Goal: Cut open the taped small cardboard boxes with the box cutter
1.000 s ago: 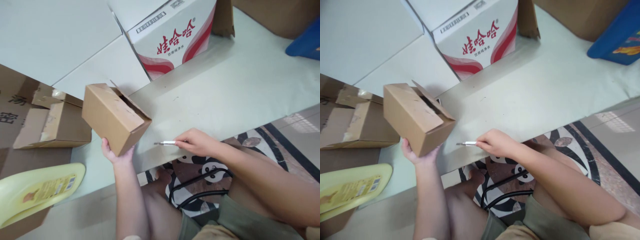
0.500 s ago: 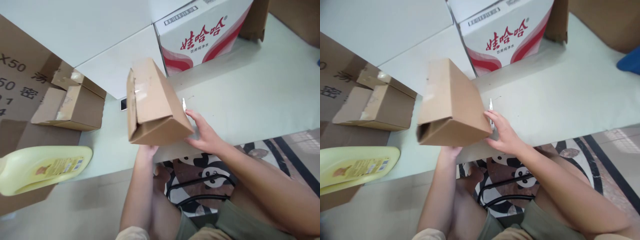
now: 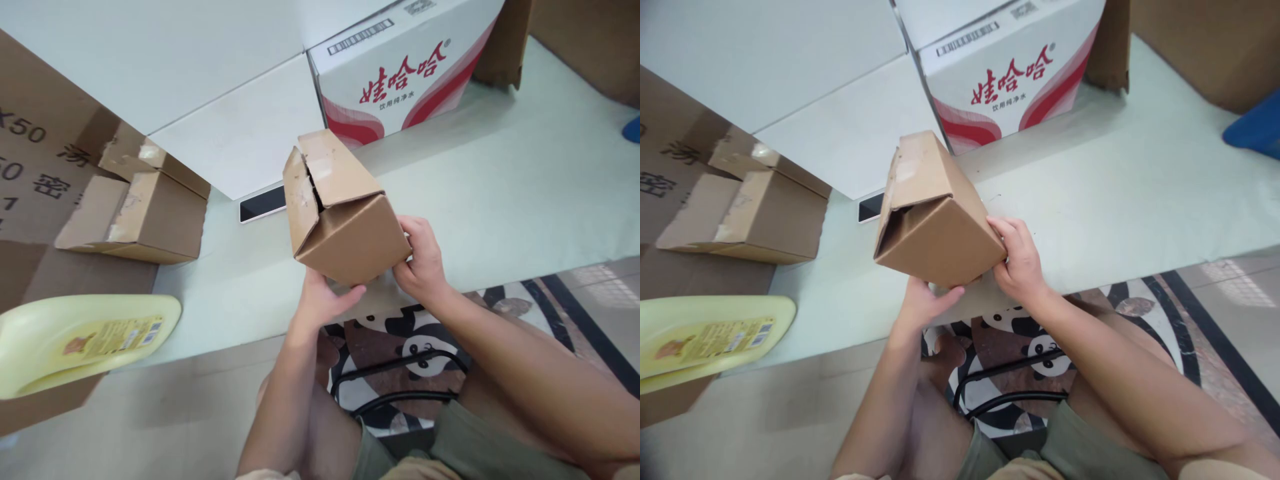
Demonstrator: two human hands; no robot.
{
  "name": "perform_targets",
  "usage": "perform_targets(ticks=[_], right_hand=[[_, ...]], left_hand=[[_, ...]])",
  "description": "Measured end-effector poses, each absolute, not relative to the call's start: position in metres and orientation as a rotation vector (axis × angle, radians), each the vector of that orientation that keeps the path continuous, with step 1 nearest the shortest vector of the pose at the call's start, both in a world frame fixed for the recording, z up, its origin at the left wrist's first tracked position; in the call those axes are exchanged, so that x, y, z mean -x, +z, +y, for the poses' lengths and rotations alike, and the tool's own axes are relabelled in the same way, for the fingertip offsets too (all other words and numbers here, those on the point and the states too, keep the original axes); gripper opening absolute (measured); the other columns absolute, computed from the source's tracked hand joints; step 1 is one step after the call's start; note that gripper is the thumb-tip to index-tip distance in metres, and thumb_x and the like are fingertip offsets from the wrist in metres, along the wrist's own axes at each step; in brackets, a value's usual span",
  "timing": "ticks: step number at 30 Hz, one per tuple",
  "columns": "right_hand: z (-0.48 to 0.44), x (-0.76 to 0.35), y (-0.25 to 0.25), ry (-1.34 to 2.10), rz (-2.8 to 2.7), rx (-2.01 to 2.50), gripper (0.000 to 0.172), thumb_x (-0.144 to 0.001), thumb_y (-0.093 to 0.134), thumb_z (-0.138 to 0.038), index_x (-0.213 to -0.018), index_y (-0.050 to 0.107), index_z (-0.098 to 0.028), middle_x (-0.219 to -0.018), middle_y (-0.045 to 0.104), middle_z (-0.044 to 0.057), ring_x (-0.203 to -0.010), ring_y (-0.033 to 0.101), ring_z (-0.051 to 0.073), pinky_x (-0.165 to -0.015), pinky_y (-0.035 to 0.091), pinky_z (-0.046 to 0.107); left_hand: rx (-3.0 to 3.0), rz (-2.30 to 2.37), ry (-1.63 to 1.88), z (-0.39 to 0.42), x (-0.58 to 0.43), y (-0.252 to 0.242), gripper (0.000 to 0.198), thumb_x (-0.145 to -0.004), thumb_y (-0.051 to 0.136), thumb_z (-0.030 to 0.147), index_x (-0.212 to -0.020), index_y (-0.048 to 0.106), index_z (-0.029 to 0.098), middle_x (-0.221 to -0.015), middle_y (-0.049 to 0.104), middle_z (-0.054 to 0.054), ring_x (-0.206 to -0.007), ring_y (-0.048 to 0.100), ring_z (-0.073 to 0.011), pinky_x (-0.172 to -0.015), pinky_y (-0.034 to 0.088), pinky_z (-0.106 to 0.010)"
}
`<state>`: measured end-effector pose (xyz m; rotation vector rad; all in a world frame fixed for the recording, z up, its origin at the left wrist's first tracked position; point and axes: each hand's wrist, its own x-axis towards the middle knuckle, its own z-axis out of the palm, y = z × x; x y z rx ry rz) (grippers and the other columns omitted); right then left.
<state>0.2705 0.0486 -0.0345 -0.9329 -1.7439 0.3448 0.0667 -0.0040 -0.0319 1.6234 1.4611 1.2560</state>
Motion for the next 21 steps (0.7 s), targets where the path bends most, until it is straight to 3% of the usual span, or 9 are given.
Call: perform_targets(ticks=[3,5,10,15,18,21], right_hand=[[0.043,-0.266,-0.031,0.285,-1.746,0.917,0.072,-0.078,0.049,-0.002,-0.144,0.049,-0.031,-0.113,0.059,0.01,-0.102,0.062,0.025,-0.084,0.057,0.044],[0.04,-0.263,-0.029,0.255,-1.748,0.901,0.073,-0.08,0.05,-0.001,-0.146,0.048,-0.033,-0.112,0.059,0.009,-0.101,0.062,0.025,-0.083,0.057,0.042],[0.037,-0.259,-0.028,0.247,-1.734,0.897,0.071,-0.085,0.049,0.001,-0.146,0.049,-0.035,-0.108,0.057,0.008,-0.096,0.062,0.022,-0.08,0.059,0.039],[0.028,-0.252,-0.028,0.285,-1.75,0.878,0.073,-0.083,0.052,-0.001,-0.149,0.045,-0.033,-0.108,0.055,0.009,-0.093,0.061,0.022,-0.076,0.059,0.037],[0.018,-0.246,-0.028,0.361,-1.805,0.809,0.078,-0.081,0.052,-0.003,-0.153,0.038,-0.031,-0.108,0.055,0.009,-0.089,0.06,0.021,-0.072,0.059,0.037],[0.01,-0.24,-0.028,0.428,-1.849,0.747,0.079,-0.082,0.052,-0.004,-0.155,0.034,-0.029,-0.099,0.055,0.006,-0.081,0.057,0.02,-0.068,0.058,0.035]], left_hand=[[-1.67,1.611,1.249,-0.004,-0.081,-0.023,0.063,-0.065,0.084,0.05,-0.114,0.059,0.019,-0.109,0.064,-0.012,-0.105,0.065,-0.0306,-0.091,0.056,-0.051],[-1.647,1.729,1.332,-0.003,-0.085,-0.02,0.077,-0.064,0.085,0.051,-0.126,0.052,0.02,-0.121,0.058,-0.014,-0.116,0.06,-0.0316,-0.095,0.054,-0.051],[-1.67,1.941,1.419,-0.003,-0.089,-0.028,0.113,-0.064,0.086,0.052,-0.151,0.02,0.025,-0.145,0.033,-0.019,-0.138,0.042,-0.0348,-0.097,0.055,-0.048],[-1.772,2.077,1.484,-0.006,-0.093,-0.04,0.134,-0.065,0.086,0.039,-0.157,-0.01,0.024,-0.158,0.012,-0.028,-0.148,0.028,-0.0409,-0.106,0.046,-0.055],[-1.896,2.105,1.539,-0.004,-0.086,-0.041,0.135,-0.065,0.087,0.029,-0.156,-0.012,0.027,-0.158,0.013,-0.029,-0.15,0.024,-0.0421,-0.111,0.037,-0.06],[-2.223,2.015,1.625,-0.002,-0.077,-0.037,0.122,-0.07,0.08,0.015,-0.156,-0.002,0.038,-0.158,0.011,-0.022,-0.152,0.02,-0.0395,-0.113,0.032,-0.062]])
